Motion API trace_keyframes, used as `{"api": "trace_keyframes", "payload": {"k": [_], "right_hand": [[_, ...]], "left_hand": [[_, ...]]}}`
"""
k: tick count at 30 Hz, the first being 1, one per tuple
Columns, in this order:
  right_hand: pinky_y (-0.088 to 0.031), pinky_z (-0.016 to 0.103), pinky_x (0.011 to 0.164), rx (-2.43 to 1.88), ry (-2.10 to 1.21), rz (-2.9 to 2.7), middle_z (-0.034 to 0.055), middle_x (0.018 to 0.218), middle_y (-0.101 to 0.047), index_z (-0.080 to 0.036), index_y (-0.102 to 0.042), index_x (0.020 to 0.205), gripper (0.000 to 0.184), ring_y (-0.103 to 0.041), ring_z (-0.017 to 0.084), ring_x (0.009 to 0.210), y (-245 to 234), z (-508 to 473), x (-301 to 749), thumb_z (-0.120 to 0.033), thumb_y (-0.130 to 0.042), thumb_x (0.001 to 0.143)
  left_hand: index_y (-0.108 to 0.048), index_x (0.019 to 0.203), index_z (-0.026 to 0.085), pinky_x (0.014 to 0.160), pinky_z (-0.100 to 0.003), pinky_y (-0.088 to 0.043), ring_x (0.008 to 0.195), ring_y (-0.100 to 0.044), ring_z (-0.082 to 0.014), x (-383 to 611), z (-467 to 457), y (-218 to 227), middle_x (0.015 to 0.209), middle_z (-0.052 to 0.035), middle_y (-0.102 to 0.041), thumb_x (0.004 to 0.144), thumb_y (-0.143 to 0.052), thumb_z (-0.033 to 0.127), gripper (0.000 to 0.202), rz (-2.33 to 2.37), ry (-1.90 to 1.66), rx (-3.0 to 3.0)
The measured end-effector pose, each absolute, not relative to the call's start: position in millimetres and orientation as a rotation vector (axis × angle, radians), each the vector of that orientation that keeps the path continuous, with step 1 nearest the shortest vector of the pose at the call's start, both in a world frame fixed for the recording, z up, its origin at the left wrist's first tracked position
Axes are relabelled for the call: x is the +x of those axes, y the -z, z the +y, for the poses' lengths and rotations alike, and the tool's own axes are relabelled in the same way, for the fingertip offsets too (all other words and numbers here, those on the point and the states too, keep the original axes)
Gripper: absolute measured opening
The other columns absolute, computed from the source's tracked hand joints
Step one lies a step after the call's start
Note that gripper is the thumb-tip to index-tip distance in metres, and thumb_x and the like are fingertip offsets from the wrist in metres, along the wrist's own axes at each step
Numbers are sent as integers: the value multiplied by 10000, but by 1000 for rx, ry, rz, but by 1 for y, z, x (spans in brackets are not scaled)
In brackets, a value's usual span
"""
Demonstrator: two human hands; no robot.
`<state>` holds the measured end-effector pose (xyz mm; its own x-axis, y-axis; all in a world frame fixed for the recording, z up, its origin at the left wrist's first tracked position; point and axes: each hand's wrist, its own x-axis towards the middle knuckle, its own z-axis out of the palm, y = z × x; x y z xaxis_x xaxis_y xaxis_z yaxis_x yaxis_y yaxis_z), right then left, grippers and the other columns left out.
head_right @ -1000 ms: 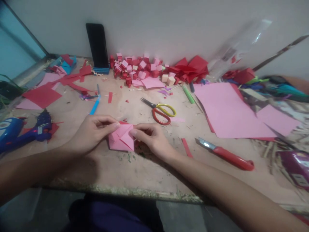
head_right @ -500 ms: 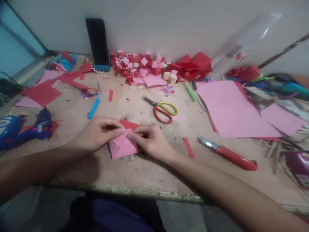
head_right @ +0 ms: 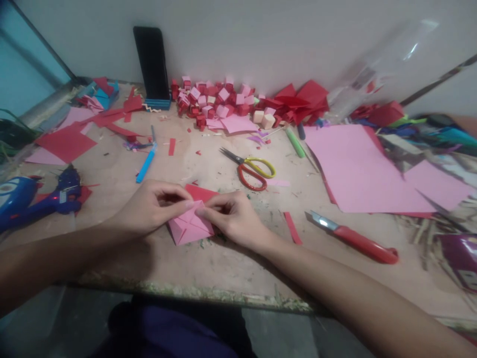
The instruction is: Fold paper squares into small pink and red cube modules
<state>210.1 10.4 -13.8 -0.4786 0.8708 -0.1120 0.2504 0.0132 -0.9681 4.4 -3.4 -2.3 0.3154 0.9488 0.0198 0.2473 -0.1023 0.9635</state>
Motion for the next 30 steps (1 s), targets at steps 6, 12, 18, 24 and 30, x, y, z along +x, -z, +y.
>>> {"api": "trace_keyframes", "payload": {"k": [6,12,18,24,30], "right_hand": [[-308,248,460,-1157,-1503,-1787,-12,536,-527,-130,-731,660,333,-413,94,495,12,10,210,-406,-745,846],[-281,241,441,-1170,-1476,-1898,-22,500,-488,-130,-683,620,385,-390,86,466,10,10,207,-407,-696,888],[-252,231,423,-1135,-1553,-1900,-29,488,-475,-137,-630,610,401,-365,73,441,6,9,207,-398,-662,912],[-248,226,401,-1103,-1669,-1834,-35,500,-457,-155,-581,593,404,-372,75,430,5,8,207,-397,-676,903],[-263,228,413,-1099,-1614,-1812,-33,518,-445,-143,-607,592,403,-371,76,452,8,11,207,-401,-711,884]], "left_hand": [[-763,799,137,643,-254,-536,713,-676,-154,7,-3,2,783,-43,-760,841,-694,233,126,1088,-866,1528],[-767,794,134,656,-242,-530,715,-671,-143,8,-1,2,773,-25,-759,837,-687,179,101,1063,-870,1562],[-754,779,149,622,-222,-492,678,-625,-114,7,-2,10,759,-5,-732,872,-654,179,140,1063,-943,1626],[-742,818,158,695,-222,-511,753,-656,-121,5,-2,12,811,-1,-732,894,-644,189,128,1024,-1025,1603],[-730,838,163,727,-237,-514,790,-657,-138,6,-4,13,831,-8,-727,895,-655,225,113,1072,-1072,1537]]}}
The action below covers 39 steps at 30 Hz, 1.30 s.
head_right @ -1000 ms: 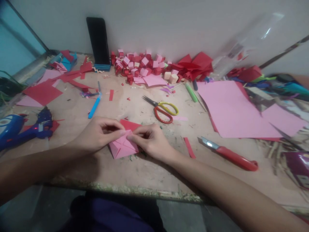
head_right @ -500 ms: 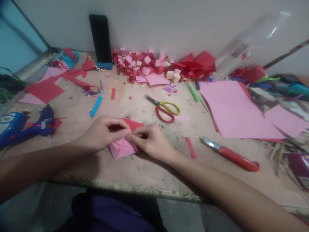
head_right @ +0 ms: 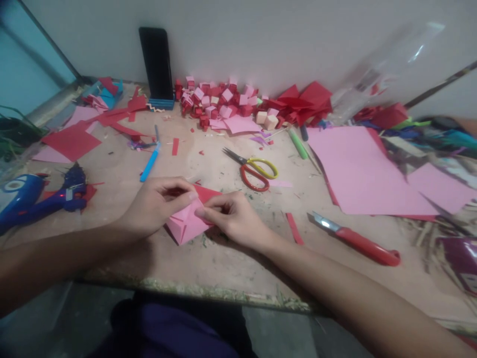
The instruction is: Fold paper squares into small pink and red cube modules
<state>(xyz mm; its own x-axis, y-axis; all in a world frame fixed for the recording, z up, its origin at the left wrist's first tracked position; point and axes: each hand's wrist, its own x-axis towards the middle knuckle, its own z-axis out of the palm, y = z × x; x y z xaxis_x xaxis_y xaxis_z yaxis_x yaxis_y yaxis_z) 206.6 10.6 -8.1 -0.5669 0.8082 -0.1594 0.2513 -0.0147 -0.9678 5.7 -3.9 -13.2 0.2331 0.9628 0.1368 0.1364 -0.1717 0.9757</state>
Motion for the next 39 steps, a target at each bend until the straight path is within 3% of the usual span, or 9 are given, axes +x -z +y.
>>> {"api": "trace_keyframes", "payload": {"k": [7,13,20,25,31,39], "right_hand": [[-291,238,409,-1164,-1529,-1780,-7,541,-515,-143,-675,651,364,-411,98,463,10,6,206,-423,-713,881],[-365,265,507,-1208,-1361,-1545,18,622,-567,-158,-694,665,315,-453,124,563,10,8,206,-407,-730,855],[-361,264,537,-1184,-1405,-1522,10,634,-583,-158,-716,670,261,-462,120,592,10,8,206,-351,-738,844],[-387,255,535,-1148,-1539,-1560,24,670,-626,-137,-752,750,263,-500,120,594,8,7,208,-387,-762,829],[-322,239,440,-1204,-1562,-1582,-5,557,-526,-135,-735,715,304,-426,99,495,8,7,208,-411,-747,841],[-348,236,461,-1216,-1516,-1594,2,582,-542,-123,-743,703,310,-434,101,526,10,8,207,-411,-771,813]], "left_hand": [[-713,857,162,739,-253,-517,810,-661,-154,5,-3,11,863,-26,-722,881,-691,283,126,1072,-1081,1463],[-647,1096,184,631,-210,-464,679,-624,-112,1,-2,8,786,16,-680,845,-759,338,315,946,-1092,1052],[-695,769,126,650,-245,-464,714,-622,-149,1,-2,11,768,-38,-699,802,-784,382,273,1055,-1016,1146],[-727,798,128,635,-252,-480,702,-634,-156,3,-3,9,760,-39,-710,820,-744,350,223,1118,-989,1242],[-749,808,137,597,-236,-488,671,-631,-145,4,-5,6,736,-31,-720,832,-710,274,144,1149,-977,1382],[-748,816,145,596,-247,-543,692,-665,-157,4,-6,5,778,-43,-733,823,-710,249,111,1162,-985,1456]]}}
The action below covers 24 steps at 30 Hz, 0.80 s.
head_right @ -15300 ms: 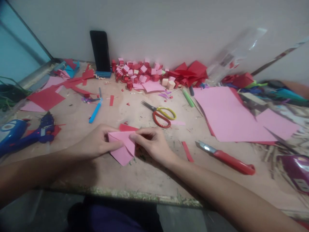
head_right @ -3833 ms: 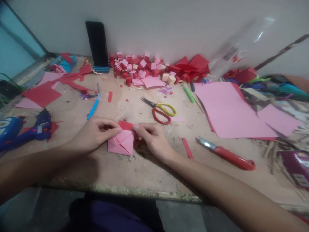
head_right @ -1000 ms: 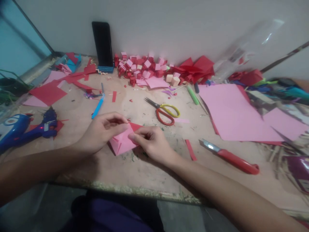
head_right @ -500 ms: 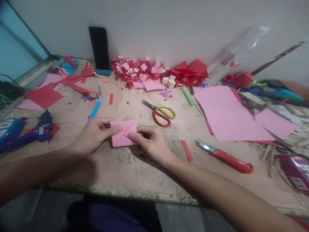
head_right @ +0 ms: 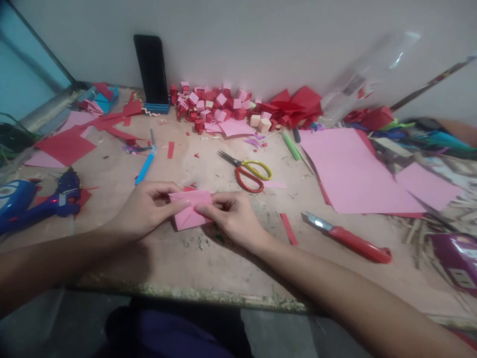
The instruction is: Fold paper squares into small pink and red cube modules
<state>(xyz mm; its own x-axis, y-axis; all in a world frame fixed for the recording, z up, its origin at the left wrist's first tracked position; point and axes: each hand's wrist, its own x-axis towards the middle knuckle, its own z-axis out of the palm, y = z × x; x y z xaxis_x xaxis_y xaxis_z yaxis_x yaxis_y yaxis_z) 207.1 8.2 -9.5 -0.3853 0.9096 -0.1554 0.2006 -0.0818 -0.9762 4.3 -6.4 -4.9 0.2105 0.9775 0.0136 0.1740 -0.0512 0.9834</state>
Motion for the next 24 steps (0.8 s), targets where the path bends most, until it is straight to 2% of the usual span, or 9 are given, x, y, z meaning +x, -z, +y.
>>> {"api": "trace_keyframes", "payload": {"k": [7,12,18,21,24], "right_hand": [[-341,242,445,-1243,-1512,-1628,-1,560,-533,-123,-736,685,333,-436,105,505,8,8,207,-431,-772,807],[-371,257,495,-1233,-1484,-1668,13,589,-588,-126,-754,701,340,-479,120,549,11,9,209,-448,-782,808],[-402,265,519,-1224,-1532,-1660,28,623,-616,-123,-757,713,333,-516,126,568,12,9,209,-444,-801,794],[-386,255,479,-1191,-1608,-1610,24,621,-612,-133,-747,723,340,-503,117,542,9,9,208,-460,-797,798],[-380,250,455,-1156,-1667,-1594,27,608,-619,-131,-744,724,350,-505,112,516,6,9,209,-468,-786,812]], "left_hand": [[-723,754,132,578,-241,-526,669,-634,-145,1,-6,6,756,-34,-699,827,-691,269,159,1118,-875,1497],[-706,699,128,490,-227,-394,557,-526,-116,0,-6,10,616,2,-598,846,-684,282,214,1130,-757,1573],[-639,609,133,482,-228,-306,533,-445,-99,0,-4,8,573,21,-513,850,-673,283,286,1095,-709,1548],[-616,583,140,476,-222,-310,523,-444,-98,-1,-2,7,561,26,-505,828,-676,266,282,1074,-732,1518],[-681,673,130,500,-218,-380,558,-518,-113,0,-1,7,615,7,-593,809,-678,250,181,1076,-759,1463]]}}
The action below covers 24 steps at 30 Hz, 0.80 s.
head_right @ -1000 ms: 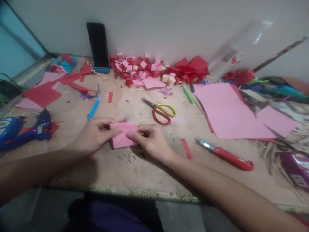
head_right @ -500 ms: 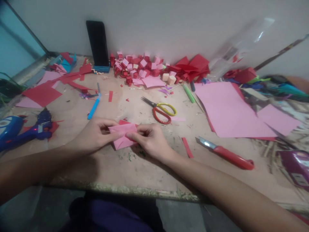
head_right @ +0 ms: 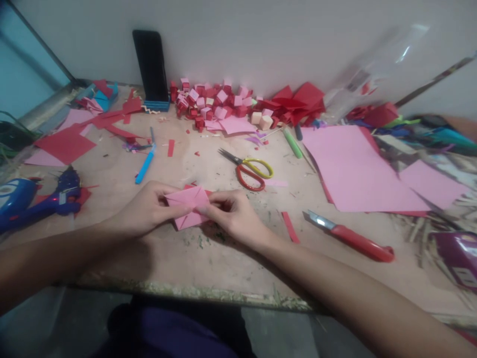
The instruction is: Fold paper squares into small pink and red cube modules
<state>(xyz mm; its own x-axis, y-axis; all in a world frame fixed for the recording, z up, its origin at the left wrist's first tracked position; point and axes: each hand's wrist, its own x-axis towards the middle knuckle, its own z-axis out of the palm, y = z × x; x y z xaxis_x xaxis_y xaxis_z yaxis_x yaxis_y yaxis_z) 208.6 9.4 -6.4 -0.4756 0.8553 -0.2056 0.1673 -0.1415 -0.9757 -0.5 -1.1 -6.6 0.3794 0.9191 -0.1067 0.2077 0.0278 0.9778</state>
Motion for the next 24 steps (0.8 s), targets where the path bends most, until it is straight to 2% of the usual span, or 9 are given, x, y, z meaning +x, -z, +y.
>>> {"api": "trace_keyframes", "payload": {"k": [3,7,13,16,24], "right_hand": [[-403,256,462,-1183,-1683,-1611,59,614,-667,-119,-745,698,365,-543,120,510,6,10,209,-460,-777,824],[-423,250,471,-1202,-1621,-1632,72,632,-706,-120,-747,681,369,-570,124,516,9,11,209,-461,-782,817],[-392,233,449,-1197,-1574,-1695,39,575,-652,-128,-726,627,393,-530,106,501,8,12,209,-465,-776,821],[-366,230,430,-1179,-1593,-1679,22,563,-612,-128,-733,661,386,-497,99,489,7,11,209,-472,-761,833],[-345,233,395,-1199,-1552,-1660,12,532,-579,-130,-741,695,364,-470,102,459,9,11,209,-453,-723,861]], "left_hand": [[-722,762,118,531,-221,-428,596,-573,-124,0,-1,6,690,-21,-664,809,-672,252,150,1081,-772,1439],[-668,653,124,479,-212,-340,536,-479,-96,-2,-2,4,606,6,-570,806,-655,230,187,1121,-745,1548],[-608,608,137,474,-225,-272,523,-394,-86,-3,-2,2,579,27,-475,825,-618,225,234,1114,-681,1590],[-569,588,147,479,-228,-264,526,-382,-86,-2,-2,1,577,31,-449,825,-616,237,258,1106,-685,1591],[-566,592,149,488,-229,-267,537,-391,-91,-3,-1,3,586,32,-445,822,-611,222,245,1085,-689,1587]]}}
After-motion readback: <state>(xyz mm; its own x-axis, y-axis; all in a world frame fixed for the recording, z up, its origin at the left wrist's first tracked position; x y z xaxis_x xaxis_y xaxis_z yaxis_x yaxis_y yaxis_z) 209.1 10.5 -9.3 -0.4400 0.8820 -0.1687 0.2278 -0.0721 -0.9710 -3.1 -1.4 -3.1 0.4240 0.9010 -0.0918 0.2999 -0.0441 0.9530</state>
